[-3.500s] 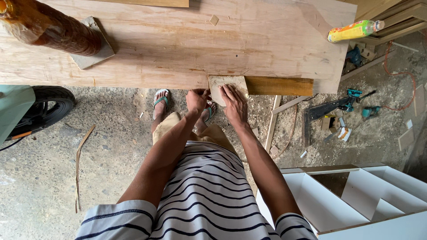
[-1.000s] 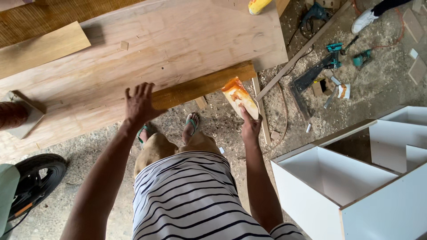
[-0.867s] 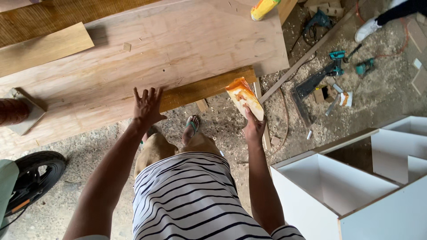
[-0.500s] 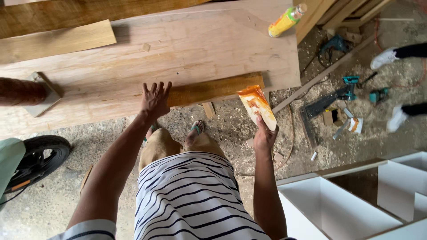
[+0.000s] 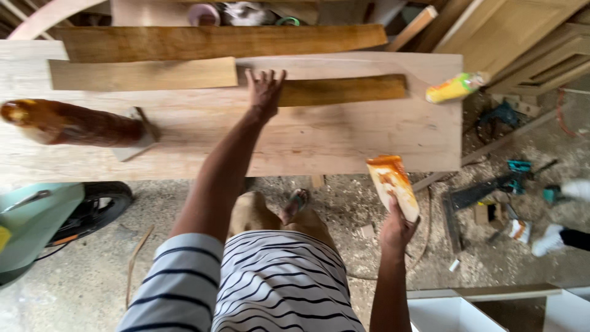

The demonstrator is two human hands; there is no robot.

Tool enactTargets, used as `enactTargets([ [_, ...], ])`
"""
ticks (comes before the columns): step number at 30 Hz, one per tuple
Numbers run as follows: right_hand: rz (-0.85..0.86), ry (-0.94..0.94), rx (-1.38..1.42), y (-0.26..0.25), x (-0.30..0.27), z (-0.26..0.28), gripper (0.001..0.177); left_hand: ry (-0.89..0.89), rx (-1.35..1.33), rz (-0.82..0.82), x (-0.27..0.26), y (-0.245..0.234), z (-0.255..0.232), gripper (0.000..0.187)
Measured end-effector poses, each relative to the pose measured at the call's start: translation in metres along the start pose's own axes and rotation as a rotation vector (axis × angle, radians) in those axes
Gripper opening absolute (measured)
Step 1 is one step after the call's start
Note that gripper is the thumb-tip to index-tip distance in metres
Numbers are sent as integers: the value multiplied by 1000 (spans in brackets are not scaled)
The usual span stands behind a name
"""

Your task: The person applies adhesive to wood pieces by pouring liquid from a bottle onto a applicator and spreading it across the surface of the wood.

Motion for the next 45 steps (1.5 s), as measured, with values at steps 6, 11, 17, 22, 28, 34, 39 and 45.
enactTargets([
  [6, -91, 1, -47, 71, -30, 19, 32, 122, -219, 53, -17, -35, 46, 123],
  [11, -150, -4, -50, 118, -55, 21, 35, 300, -180, -112, 22, 12, 116, 71],
  [17, -297, 114, -28, 116, -72, 9, 33, 672, 95, 22, 61, 25, 168, 46],
  [22, -338, 66, -70, 104, -83, 27, 40, 611, -7, 423, 40, -71, 156, 26],
  [28, -333, 24, -33, 73, -79, 33, 42, 663, -213, 620, -24, -170, 109, 27],
  [34, -417, -13, -9, 37, -41, 35, 29, 831, -178, 478, -59, -135, -12, 25],
  [39, -394, -43, -30, -25, -9, 20, 26, 904, -256, 463, -74, -134, -139, 19],
  [45, -364, -18, -30, -100, 34, 18, 26, 938, -342, 381, -46, -96, -285, 18],
])
Point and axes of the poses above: each hand's wrist, its own x-axis towards the middle knuckle, its own y-axis out of the palm, z = x × y, the point moved 3 cm from there along x, towards the middle knuckle, and after that the axes turned 2 degrees about z, right-handed, at the moved point
